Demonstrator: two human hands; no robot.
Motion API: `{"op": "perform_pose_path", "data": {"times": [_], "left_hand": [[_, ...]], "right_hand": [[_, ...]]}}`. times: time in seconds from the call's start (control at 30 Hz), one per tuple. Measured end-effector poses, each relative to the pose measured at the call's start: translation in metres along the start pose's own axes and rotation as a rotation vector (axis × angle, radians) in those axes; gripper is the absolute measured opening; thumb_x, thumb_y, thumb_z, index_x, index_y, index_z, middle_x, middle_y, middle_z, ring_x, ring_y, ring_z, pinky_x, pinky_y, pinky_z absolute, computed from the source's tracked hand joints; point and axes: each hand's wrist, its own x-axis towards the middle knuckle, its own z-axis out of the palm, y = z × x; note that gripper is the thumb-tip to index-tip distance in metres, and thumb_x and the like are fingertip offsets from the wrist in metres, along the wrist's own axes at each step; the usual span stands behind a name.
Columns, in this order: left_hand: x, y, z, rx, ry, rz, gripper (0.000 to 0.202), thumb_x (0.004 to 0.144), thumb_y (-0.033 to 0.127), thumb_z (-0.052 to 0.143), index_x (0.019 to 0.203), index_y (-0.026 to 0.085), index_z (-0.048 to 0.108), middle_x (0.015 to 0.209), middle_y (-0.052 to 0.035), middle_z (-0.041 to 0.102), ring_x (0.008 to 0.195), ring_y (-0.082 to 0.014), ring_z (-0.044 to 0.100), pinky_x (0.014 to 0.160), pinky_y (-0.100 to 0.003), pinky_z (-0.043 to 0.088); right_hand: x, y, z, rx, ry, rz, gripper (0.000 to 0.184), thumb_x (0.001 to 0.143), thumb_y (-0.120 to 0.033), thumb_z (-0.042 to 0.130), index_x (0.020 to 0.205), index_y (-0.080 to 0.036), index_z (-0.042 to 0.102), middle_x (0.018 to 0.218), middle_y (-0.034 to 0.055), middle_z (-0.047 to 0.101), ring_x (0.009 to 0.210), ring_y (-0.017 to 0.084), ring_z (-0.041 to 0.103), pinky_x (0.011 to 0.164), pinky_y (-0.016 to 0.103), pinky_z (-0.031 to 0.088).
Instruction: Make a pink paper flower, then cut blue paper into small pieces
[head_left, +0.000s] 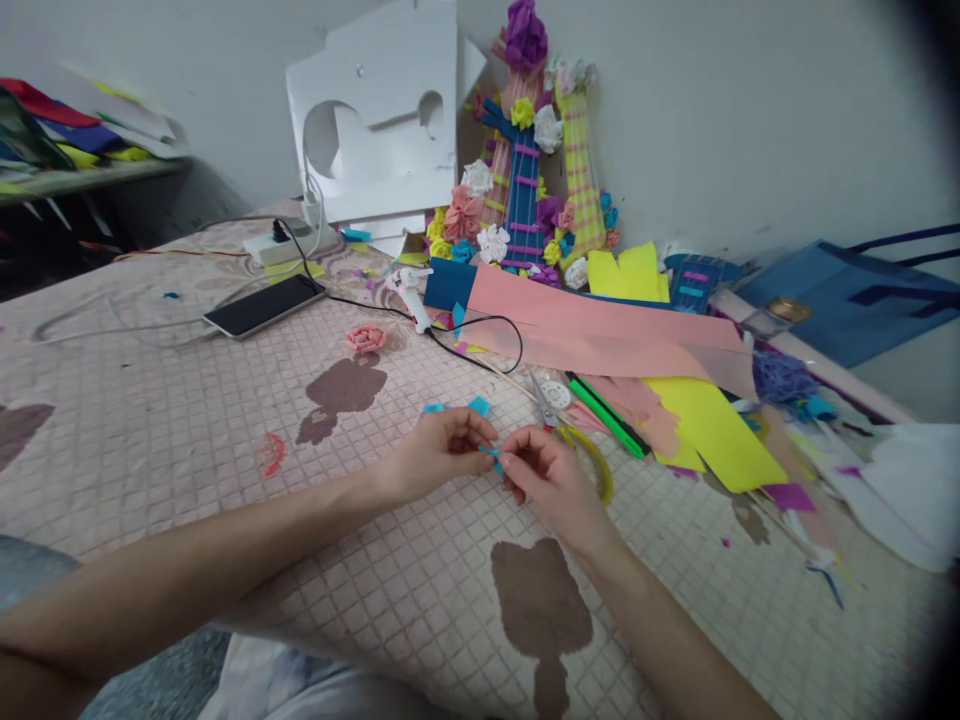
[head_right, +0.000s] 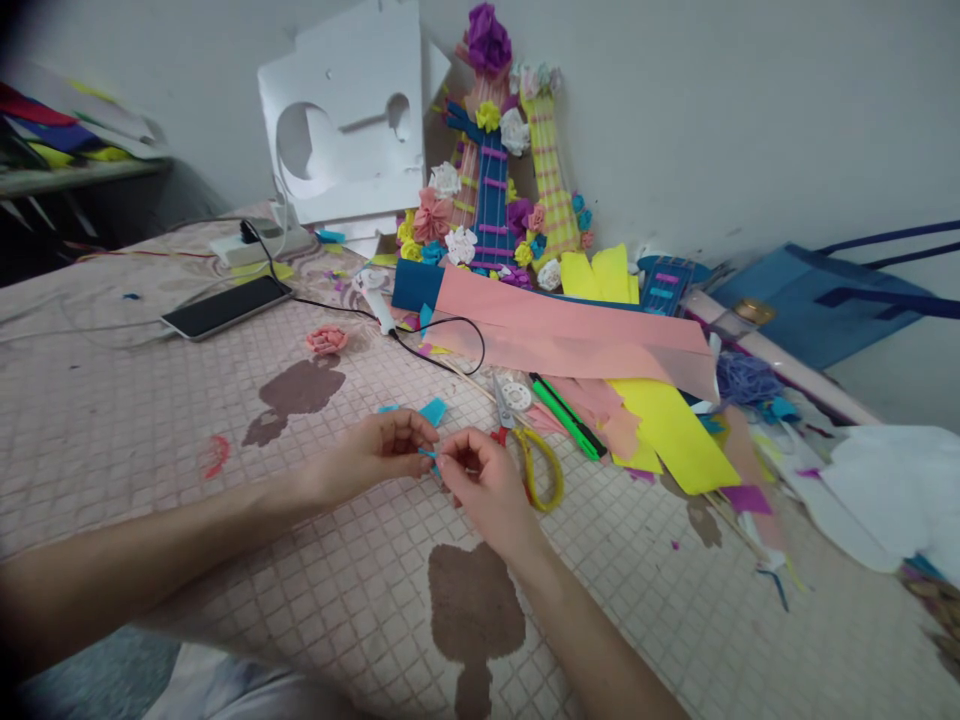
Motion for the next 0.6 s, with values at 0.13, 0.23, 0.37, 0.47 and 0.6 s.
{"op": "perform_pose_path", "data": {"times": [0.13,0.23,0.37,0.47,0.6], "left_hand": [[-0.0005,-0.0011,0.0005,-0.046,0.011,-0.017,0.033,0.066,0.022,0.075,0.092,0.012,0.057,0.076,-0.0001,0.062,0.069,-0.0110,0.058,0.065,-0.024,0.045],[-0.0008,-0.0014,0.0018,-0.053,-0.022,-0.085,0.034,0.068,0.031,0.076,0.090,0.013,0.058,0.073,0.0000,0.061,0.067,-0.0113,0.058,0.065,-0.025,0.045],[-0.0017,0.0000,0.0038,-0.053,-0.031,-0.130,0.029,0.069,0.035,0.074,0.075,0.012,0.057,0.067,0.0013,0.059,0.060,-0.0088,0.056,0.062,-0.024,0.045],[-0.0021,0.0021,0.0037,-0.040,-0.020,-0.141,0.026,0.070,0.032,0.073,0.073,0.012,0.057,0.066,0.0011,0.060,0.061,-0.0084,0.056,0.062,-0.023,0.045],[-0.0016,0.0026,0.0023,0.012,-0.022,-0.108,0.022,0.071,0.028,0.071,0.072,0.012,0.057,0.065,0.0013,0.060,0.060,-0.0079,0.055,0.061,-0.022,0.044]], "right_hand": [[0.0001,-0.0024,0.0000,0.015,0.041,-0.025,0.016,0.078,-0.033,0.061,0.075,-0.019,0.054,0.056,-0.0062,0.051,0.048,0.007,0.045,0.043,0.018,0.038],[0.0004,-0.0032,0.0006,0.050,0.056,-0.033,0.016,0.079,-0.033,0.061,0.075,-0.019,0.055,0.055,-0.0057,0.052,0.047,0.007,0.045,0.043,0.019,0.037],[-0.0001,-0.0029,0.0010,0.090,0.057,-0.032,0.018,0.079,-0.036,0.063,0.074,-0.020,0.056,0.055,-0.0054,0.052,0.048,0.008,0.047,0.044,0.019,0.039],[-0.0013,-0.0046,-0.0013,0.126,0.047,-0.019,0.026,0.084,-0.045,0.056,0.077,-0.020,0.058,0.061,-0.0027,0.055,0.052,0.010,0.050,0.043,0.020,0.040],[-0.0025,-0.0086,-0.0064,0.023,-0.012,-0.028,0.032,0.086,-0.049,0.052,0.081,-0.019,0.061,0.066,0.0000,0.058,0.055,0.011,0.052,0.044,0.021,0.041]]}}
